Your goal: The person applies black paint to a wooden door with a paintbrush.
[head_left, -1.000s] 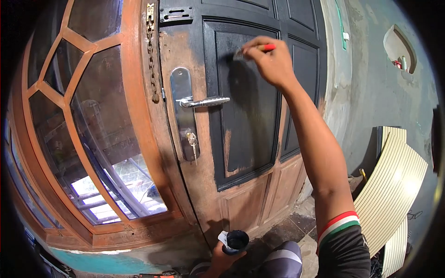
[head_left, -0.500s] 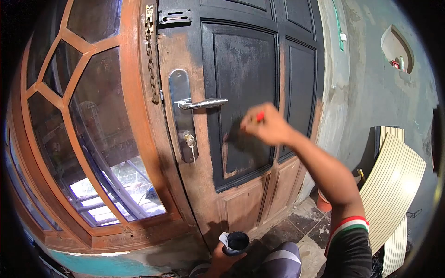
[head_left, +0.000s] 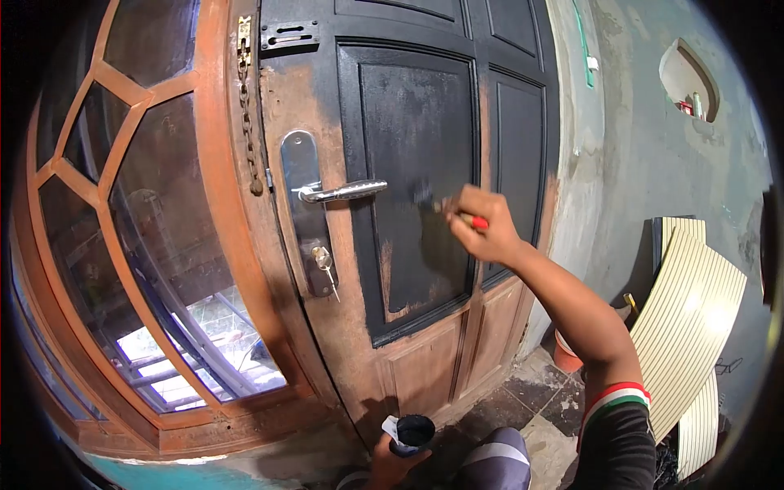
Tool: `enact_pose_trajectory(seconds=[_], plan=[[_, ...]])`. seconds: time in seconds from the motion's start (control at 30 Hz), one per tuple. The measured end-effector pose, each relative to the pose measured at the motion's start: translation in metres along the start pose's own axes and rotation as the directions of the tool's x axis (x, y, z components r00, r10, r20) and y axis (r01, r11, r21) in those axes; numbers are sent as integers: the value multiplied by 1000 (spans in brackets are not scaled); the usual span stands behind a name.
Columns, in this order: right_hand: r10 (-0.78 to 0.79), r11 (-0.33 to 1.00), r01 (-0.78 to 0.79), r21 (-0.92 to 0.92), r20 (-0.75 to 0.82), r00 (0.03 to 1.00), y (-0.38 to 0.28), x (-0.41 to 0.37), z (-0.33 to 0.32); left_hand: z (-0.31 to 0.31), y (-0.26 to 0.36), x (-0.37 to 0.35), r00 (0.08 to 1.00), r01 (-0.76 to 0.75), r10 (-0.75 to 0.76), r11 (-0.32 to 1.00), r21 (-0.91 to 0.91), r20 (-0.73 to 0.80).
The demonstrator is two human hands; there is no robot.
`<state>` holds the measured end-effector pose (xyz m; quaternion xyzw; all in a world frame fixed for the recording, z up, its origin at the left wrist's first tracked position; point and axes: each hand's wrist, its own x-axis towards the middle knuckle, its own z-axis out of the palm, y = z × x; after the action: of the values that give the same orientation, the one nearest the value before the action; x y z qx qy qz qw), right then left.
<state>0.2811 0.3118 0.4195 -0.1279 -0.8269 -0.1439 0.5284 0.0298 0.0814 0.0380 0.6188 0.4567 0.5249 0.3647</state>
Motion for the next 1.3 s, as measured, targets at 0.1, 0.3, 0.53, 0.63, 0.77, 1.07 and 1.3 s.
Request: enact_pose_trajectory(seconds=[0.1,0.3,0.53,0.63,0.77,1.07,1.3], plan=[[326,943,-330,-53,358,875,-17,4,-24,1,0,5,1000,13,-11,999,-48,23],[384,920,-391,26,140,913,18,119,-34,7,0,7,997,78,-76,993,-94,24],[-120,988,54,-148,-482,868,28,100,-11,6,0,5,998,57,-55,991,-121,20],[-192,979,170,-114,-213,958,15,34,14,2,-2,6,998,48,-46,997,-60,38],[135,990,-140,-2,293,947,-11,7,-7,1,-1,10,997,67,-64,996,-61,38],[-24,999,15,-28,-333,942,10,156,-29,11,-16,12,995,89,-85,990,-107,44],[-220,963,205,-173,-73,973,-6,45,15,5,-1,9,996,78,-73,990,-117,47]])
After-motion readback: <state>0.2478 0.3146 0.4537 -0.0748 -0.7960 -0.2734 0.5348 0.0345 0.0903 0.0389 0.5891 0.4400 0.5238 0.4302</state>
